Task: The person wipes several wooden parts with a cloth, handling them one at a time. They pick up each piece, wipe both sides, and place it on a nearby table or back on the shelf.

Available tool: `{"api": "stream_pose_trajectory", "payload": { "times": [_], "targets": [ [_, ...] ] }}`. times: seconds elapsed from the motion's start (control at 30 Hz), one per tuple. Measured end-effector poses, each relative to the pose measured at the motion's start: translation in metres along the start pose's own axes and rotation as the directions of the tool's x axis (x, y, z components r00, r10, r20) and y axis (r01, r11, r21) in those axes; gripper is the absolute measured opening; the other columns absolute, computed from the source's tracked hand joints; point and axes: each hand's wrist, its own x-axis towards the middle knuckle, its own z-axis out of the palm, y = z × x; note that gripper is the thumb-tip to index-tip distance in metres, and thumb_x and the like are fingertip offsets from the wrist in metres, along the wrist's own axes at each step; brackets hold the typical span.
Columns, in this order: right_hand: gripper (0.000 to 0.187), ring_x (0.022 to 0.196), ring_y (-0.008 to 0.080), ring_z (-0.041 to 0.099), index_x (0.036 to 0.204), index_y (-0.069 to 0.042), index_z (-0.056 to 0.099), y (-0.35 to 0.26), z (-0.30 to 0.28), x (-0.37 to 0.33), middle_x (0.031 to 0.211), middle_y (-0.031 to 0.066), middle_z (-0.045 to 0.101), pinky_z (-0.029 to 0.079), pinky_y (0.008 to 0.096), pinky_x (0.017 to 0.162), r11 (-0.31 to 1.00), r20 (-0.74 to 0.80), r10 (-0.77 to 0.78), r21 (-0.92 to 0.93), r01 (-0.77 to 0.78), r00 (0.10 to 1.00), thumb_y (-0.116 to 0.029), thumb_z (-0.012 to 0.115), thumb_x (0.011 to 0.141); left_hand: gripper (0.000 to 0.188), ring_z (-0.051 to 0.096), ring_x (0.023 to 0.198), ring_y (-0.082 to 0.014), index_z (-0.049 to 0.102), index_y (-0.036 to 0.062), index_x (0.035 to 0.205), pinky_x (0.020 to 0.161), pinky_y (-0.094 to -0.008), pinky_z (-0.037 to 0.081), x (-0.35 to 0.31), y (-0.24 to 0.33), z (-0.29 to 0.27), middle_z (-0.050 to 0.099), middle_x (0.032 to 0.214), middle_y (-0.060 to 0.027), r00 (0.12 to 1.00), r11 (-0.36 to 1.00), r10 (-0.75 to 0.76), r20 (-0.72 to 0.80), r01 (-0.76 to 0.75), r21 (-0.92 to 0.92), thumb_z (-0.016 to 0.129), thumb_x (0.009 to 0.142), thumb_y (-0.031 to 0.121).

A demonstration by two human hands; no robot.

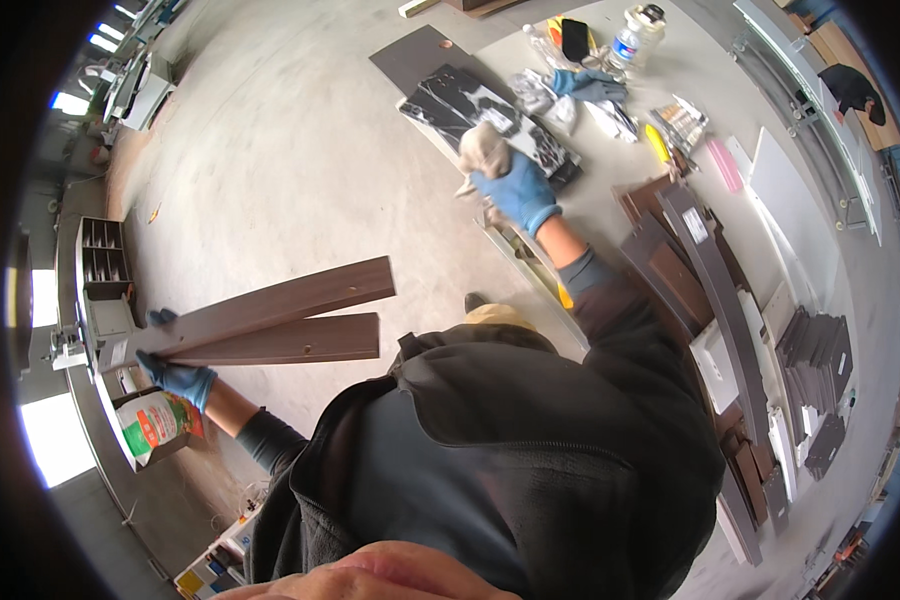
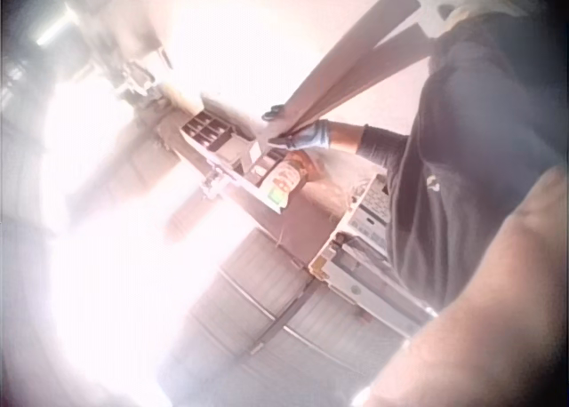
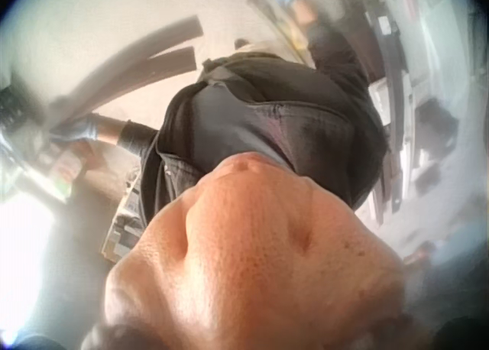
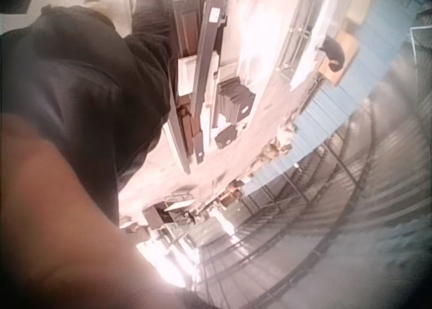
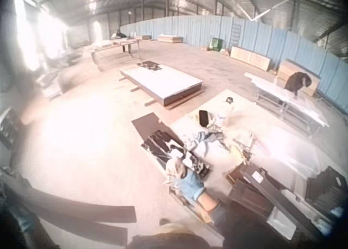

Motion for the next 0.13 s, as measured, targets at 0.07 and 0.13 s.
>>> {"api": "stream_pose_trajectory", "payload": {
  "times": [0.07, 0.13],
  "targets": [
    [0.044, 0.074, 0.0197, 0.072, 0.111, 0.002, 0.069, -0.003, 0.009, 0.063, 0.092, 0.0116, 0.075, 0.059, 0.0328, 0.067, 0.999, 0.031, 0.027, 0.023, -0.028, 0.999, -0.03, 0.085, 0.085, 0.059, 0.058, 0.124, -0.042, 0.047, -0.0111, 0.136, 0.118, -0.0569, 0.041, 0.042, 0.011, -0.035, 0.06, 0.13, -0.0323, 0.997, 0.994, 0.065, -0.051, -0.06, 0.095, 0.065, 0.1, 0.032],
    [0.047, 0.082, 0.0187, 0.072, 0.116, 0.002, 0.069, -0.002, 0.03, 0.12, 0.097, 0.0137, 0.074, 0.058, 0.0317, 0.073, 0.985, 0.039, -0.167, 0.057, 0.165, 0.985, -0.03, 0.083, 0.086, 0.078, 0.054, 0.132, -0.044, 0.039, -0.0115, 0.146, 0.119, -0.0575, 0.039, 0.092, 0.017, -0.078, 0.055, 0.142, -0.0324, 0.963, 0.97, 0.156, -0.22, -0.108, 0.216, 0.066, 0.099, 0.043]
  ]
}}
